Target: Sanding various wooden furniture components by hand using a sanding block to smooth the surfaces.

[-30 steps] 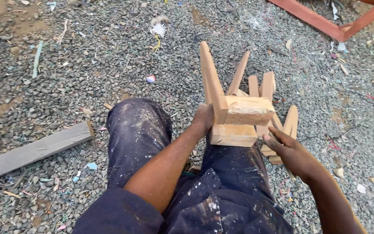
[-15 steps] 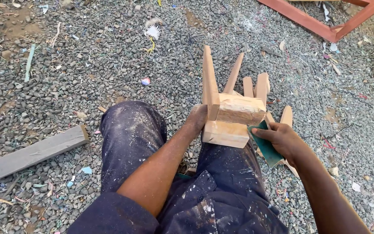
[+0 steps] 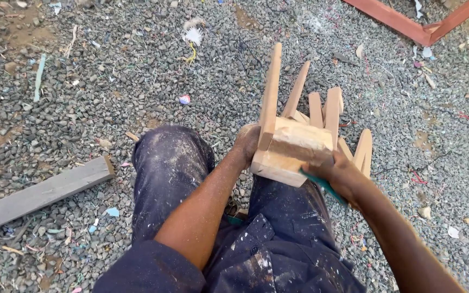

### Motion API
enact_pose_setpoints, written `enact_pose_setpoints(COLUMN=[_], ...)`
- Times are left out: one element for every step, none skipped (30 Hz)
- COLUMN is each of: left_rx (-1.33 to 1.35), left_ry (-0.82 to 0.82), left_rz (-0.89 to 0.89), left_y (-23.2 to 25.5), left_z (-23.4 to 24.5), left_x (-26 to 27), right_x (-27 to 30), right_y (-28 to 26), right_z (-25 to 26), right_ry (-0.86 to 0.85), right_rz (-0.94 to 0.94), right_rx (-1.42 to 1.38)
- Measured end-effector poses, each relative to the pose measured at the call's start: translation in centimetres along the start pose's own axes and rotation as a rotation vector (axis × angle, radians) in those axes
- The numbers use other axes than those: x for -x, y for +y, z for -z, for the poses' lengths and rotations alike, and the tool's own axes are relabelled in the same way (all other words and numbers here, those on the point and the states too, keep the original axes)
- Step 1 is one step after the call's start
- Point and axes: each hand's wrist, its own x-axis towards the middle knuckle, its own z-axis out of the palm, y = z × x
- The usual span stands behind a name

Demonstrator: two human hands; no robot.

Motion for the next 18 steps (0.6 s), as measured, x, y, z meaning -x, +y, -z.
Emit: enact_pose_setpoints(left_rx=[-0.002,-0.004,-0.005,-0.006,-0.009,-0.013,-0.014,-0.018,-0.022,-0.019,-0.019,-0.020,-0.019,-0.021,-0.023,-0.022,-0.024,-0.028], left_ry=[-0.001,-0.006,-0.010,-0.011,-0.012,-0.014,-0.017,-0.016,-0.015,-0.013,-0.011,-0.011,-0.010,-0.015,-0.019,-0.022,-0.025,-0.022], left_rz=[-0.004,0.004,0.013,0.009,0.005,0.010,0.013,0.012,0.010,0.007,0.005,0.014,0.023,0.020,0.017,0.013,0.011,0.012], left_y=[0.5,0.3,0.1,0.2,0.3,0.1,-0.1,0.0,0.0,0.3,0.5,0.1,-0.2,0.1,0.4,0.4,0.4,0.1], left_z=[0.2,0.0,-0.1,-0.2,-0.2,-0.3,-0.3,-0.2,-0.1,-0.1,-0.2,-0.3,-0.1,-0.1,-0.1,-0.1,-0.2,0.0], left_x=[-0.5,-0.5,-0.4,-0.5,-0.6,-0.4,-0.3,-0.4,-0.4,-0.7,-0.9,-0.6,-0.4,-0.6,-0.9,-0.8,-0.8,-0.6], right_x=[0.2,1.0,1.8,0.2,-1.3,-2.6,-0.9,0.6,2.2,2.2,2.3,2.9,1.2,-0.7,-2.7,-2.1,-1.4,-0.7], right_y=[-0.8,-1.1,-1.3,-0.4,0.4,1.5,0.5,-0.6,-1.8,-2.2,-2.6,-2.6,-1.0,0.2,1.3,0.4,-0.4,-1.1], right_z=[0.0,0.0,0.0,0.1,0.3,0.3,-0.2,-0.7,-1.3,-1.2,-1.1,-1.2,-0.9,-0.3,0.3,-0.1,-0.5,-1.1], right_ry=[0.003,0.046,0.089,0.091,0.150,0.206,0.206,0.172,0.138,0.138,0.152,0.161,0.156,0.230,0.304,0.308,0.266,0.217], right_rz=[0.003,0.011,0.019,0.021,0.028,0.028,0.023,-0.012,-0.047,-0.044,-0.028,-0.022,-0.029,0.006,0.042,0.043,0.047,0.050], right_rx=[-0.003,-0.014,-0.024,-0.025,0.055,0.136,0.136,0.094,0.053,0.055,0.060,0.066,0.069,0.085,0.101,0.101,0.017,-0.068])
